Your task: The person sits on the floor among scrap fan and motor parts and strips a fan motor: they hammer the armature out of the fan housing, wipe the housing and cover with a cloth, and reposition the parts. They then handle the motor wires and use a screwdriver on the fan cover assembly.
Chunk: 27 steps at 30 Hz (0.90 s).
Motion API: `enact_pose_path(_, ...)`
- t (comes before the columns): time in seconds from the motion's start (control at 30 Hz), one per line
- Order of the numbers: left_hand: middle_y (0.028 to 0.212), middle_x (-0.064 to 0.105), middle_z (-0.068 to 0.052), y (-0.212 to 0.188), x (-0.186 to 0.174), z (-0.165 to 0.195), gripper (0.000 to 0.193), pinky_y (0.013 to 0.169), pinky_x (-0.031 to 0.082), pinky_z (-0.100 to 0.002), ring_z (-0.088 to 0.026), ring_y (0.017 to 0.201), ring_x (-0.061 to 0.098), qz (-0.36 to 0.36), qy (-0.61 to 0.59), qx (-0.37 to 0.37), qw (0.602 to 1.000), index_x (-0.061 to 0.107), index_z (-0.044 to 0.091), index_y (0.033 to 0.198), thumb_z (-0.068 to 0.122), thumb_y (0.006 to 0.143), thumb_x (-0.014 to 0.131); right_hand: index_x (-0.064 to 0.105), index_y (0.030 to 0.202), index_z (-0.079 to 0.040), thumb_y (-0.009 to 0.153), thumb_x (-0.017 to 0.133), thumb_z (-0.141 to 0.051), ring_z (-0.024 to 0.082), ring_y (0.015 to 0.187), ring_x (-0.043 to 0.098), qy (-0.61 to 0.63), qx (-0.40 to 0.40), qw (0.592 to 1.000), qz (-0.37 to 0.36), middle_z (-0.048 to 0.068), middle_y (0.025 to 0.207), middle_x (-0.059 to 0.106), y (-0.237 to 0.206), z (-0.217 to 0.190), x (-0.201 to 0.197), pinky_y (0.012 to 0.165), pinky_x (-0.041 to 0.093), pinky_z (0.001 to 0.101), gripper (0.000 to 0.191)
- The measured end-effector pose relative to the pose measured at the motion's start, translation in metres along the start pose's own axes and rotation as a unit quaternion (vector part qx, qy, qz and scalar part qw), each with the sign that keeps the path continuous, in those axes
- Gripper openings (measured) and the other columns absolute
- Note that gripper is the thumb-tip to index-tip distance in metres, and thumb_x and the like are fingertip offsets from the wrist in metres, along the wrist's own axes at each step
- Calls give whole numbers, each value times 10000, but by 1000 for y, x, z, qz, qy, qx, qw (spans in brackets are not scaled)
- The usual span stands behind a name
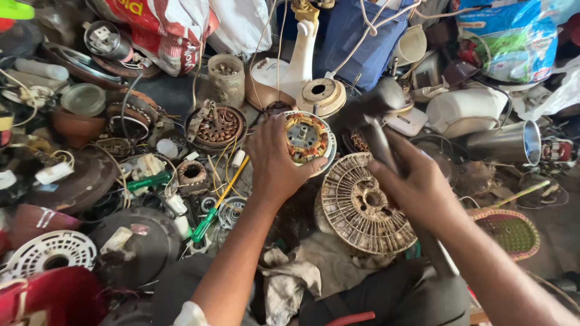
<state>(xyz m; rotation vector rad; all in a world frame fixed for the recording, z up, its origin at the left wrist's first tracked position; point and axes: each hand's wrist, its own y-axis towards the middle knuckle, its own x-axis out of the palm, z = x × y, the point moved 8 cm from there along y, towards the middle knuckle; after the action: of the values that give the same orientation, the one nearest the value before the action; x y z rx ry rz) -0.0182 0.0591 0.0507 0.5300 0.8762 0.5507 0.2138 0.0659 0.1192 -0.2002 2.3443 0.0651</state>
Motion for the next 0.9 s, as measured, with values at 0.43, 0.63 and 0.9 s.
enact_pose_path(0.43,1443,468,-228,-94,45,-10,1099,1105,340,-613,-438,1373,429,44,-63,11,997,351,-5,1458,408,640,958,512,1500,-299,884,744,-398,144,572,617,-129,-12,988,-80,103,799,723,-8,32,62,566,537,334,666)
enact_pose_path(0.63,1464,481,-183,-88,51,-2,1059,1151,362,-575,-389,1399,454,57,-80,28,995,360,41,1474,385,675,964,399,1561,-328,904,709,-411,124,597,659,-123,23,991,-50,53,868,749,7,35,34,589,573,311,731)
enact_pose_path(0.9,1411,456,-243,-102,36,-30,1105,1108,324,-622,-441,1353,421,26,-78,2,997,356,9,1429,390,597,976,457,1536,-352,886,725,-432,153,599,650,-155,13,983,-93,129,855,773,-13,25,88,603,578,363,708)
